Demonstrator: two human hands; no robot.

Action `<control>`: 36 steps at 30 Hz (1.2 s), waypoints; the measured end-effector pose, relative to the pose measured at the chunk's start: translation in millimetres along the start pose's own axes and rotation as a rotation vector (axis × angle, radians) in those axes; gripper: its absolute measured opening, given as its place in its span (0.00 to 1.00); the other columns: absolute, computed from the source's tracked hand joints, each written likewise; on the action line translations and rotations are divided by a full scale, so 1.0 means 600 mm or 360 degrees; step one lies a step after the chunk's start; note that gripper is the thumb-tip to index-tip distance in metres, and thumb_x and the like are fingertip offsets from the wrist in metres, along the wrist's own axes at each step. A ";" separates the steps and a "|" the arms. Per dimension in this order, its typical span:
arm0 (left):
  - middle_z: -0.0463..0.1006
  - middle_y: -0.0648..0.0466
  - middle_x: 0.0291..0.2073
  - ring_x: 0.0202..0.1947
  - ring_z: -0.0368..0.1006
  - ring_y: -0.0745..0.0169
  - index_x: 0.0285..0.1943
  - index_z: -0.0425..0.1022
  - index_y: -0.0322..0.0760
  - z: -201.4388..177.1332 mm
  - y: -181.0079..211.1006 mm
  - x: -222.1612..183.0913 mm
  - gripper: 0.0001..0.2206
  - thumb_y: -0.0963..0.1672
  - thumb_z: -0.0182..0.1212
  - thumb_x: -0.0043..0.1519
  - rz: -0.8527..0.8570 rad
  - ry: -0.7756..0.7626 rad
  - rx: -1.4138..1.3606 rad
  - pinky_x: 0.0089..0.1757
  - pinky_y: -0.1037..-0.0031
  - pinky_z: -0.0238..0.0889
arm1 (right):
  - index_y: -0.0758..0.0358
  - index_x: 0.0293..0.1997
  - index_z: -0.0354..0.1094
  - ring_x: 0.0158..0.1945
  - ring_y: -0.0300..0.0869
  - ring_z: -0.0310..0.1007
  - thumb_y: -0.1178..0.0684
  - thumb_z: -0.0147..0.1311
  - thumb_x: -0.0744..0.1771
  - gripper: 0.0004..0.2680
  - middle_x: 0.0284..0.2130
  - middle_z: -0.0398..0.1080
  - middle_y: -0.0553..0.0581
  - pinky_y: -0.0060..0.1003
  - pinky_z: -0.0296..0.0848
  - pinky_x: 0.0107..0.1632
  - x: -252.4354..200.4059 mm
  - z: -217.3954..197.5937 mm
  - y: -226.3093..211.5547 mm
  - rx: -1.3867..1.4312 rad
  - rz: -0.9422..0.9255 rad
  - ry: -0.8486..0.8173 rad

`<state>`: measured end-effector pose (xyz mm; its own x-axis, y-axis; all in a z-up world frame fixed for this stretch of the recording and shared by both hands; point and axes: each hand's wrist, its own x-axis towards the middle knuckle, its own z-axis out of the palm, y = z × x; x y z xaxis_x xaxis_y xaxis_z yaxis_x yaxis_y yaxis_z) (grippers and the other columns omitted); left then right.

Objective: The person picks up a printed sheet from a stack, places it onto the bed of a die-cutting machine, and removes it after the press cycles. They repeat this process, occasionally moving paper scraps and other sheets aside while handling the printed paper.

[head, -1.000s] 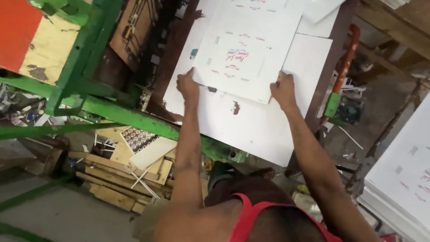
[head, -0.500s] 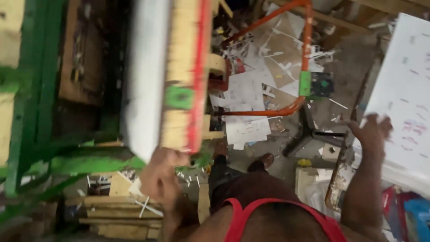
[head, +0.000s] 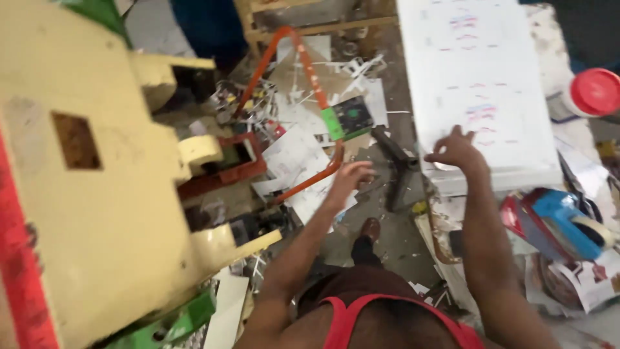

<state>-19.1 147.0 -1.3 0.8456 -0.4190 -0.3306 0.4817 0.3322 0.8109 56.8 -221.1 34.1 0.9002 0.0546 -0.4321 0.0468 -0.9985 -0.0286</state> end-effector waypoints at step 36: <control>0.80 0.47 0.35 0.28 0.71 0.59 0.72 0.67 0.42 -0.439 0.196 -0.422 0.24 0.40 0.61 0.64 0.0581 0.2309 0.0825 0.35 0.67 0.68 | 0.72 0.73 0.56 0.47 0.51 0.70 0.60 0.58 0.69 0.23 0.47 0.68 0.67 0.45 0.72 0.51 0.072 -0.089 -0.710 0.0912 -0.1128 0.0634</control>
<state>-115.8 514.7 50.3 0.5317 0.8469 -0.0038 0.3408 -0.2099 0.9164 98.7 206.4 76.0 0.8296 0.5269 0.1847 0.5085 -0.5763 -0.6398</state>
